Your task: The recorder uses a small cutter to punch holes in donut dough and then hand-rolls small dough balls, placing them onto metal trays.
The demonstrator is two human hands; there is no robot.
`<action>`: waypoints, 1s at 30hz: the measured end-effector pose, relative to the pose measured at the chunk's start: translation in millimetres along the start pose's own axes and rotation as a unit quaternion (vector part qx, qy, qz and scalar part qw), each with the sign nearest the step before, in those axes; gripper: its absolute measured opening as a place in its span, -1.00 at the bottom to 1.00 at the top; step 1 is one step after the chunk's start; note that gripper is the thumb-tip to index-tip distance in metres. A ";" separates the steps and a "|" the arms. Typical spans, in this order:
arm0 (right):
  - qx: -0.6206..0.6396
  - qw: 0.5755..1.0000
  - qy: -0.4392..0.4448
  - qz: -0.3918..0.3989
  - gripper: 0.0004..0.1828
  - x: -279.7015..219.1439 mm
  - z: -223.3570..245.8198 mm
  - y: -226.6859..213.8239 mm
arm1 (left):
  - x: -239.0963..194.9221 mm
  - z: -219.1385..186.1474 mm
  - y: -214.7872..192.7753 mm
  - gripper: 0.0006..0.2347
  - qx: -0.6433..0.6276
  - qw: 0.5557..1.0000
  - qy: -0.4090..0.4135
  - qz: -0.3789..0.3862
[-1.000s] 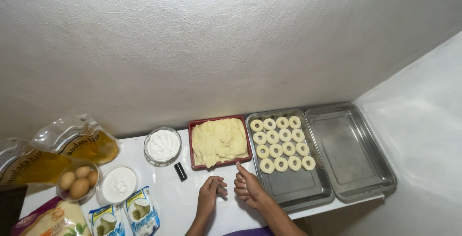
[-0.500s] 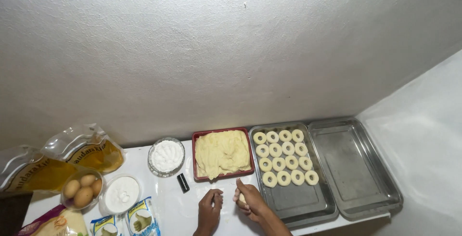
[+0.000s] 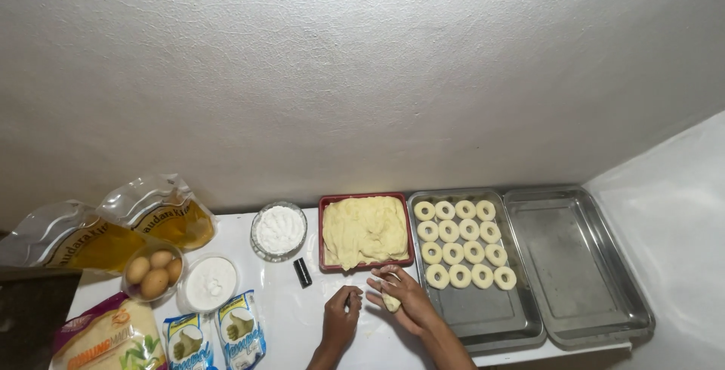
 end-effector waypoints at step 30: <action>0.085 0.995 0.053 -0.018 -0.29 21.0 -45.8 -41.4 | 2.6 0.5 1.9 -0.91 0.039 0.999 -0.017 0.006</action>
Point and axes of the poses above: each hand's wrist, its own x-axis towards the middle knuckle, its own y-axis out of the palm, z = x × y, the point moved 9 cm from there along x, towards the middle knuckle, and after that the axes turned 10 degrees about -y, right-handed, at the moved point
